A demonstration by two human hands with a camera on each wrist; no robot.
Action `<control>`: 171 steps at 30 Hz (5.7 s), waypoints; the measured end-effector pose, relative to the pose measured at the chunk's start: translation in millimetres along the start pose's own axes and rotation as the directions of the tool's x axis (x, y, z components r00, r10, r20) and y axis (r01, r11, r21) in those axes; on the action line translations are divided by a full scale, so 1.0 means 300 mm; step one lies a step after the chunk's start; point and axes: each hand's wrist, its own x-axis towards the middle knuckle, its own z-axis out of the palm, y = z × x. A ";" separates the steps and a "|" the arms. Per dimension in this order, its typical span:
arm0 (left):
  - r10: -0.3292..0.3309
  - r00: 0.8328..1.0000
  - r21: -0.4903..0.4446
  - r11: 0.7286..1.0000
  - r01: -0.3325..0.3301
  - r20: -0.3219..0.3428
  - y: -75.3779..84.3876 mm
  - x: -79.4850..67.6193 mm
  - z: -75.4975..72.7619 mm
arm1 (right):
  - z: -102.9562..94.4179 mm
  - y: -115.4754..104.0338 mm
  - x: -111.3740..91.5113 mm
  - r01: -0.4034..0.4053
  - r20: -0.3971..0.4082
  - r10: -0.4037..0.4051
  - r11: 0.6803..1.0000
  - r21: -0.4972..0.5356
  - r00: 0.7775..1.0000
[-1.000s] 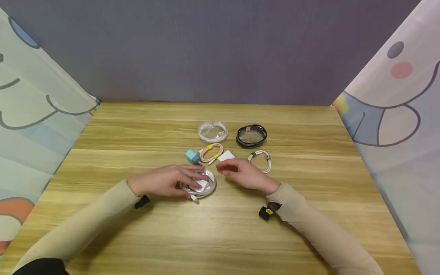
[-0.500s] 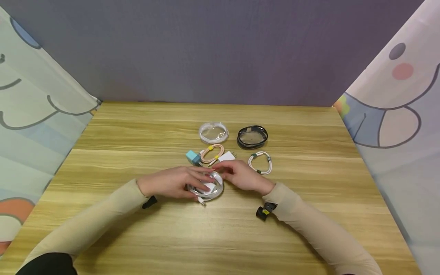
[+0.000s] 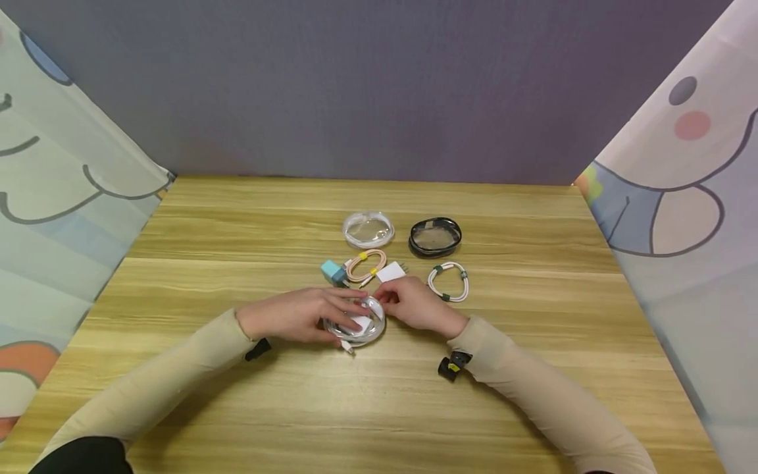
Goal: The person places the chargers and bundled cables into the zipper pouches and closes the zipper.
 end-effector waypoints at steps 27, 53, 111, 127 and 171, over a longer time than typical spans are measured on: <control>-0.002 1.000 -0.012 1.000 0.002 0.001 0.004 -0.001 -0.003 | 0.005 -0.026 0.005 0.021 -0.020 -0.024 0.987 -0.159 1.000; -0.010 1.000 -0.010 1.000 0.010 0.000 0.003 -0.002 -0.006 | 0.009 -0.020 0.024 -0.017 -0.024 0.014 0.994 -0.104 1.000; 0.002 0.999 0.183 0.983 -0.009 0.038 -0.001 -0.001 -0.005 | -0.018 -0.048 -0.095 -0.249 0.203 0.207 0.945 0.210 0.957; 0.059 0.998 0.283 0.958 -0.049 -0.024 0.004 -0.008 -0.001 | -0.007 -0.025 -0.103 -0.291 0.255 0.190 0.841 0.457 0.948; 0.091 0.994 0.291 0.951 -0.104 0.057 -0.010 0.044 -0.006 | -0.041 -0.007 -0.075 -0.277 0.116 0.255 0.919 0.279 0.960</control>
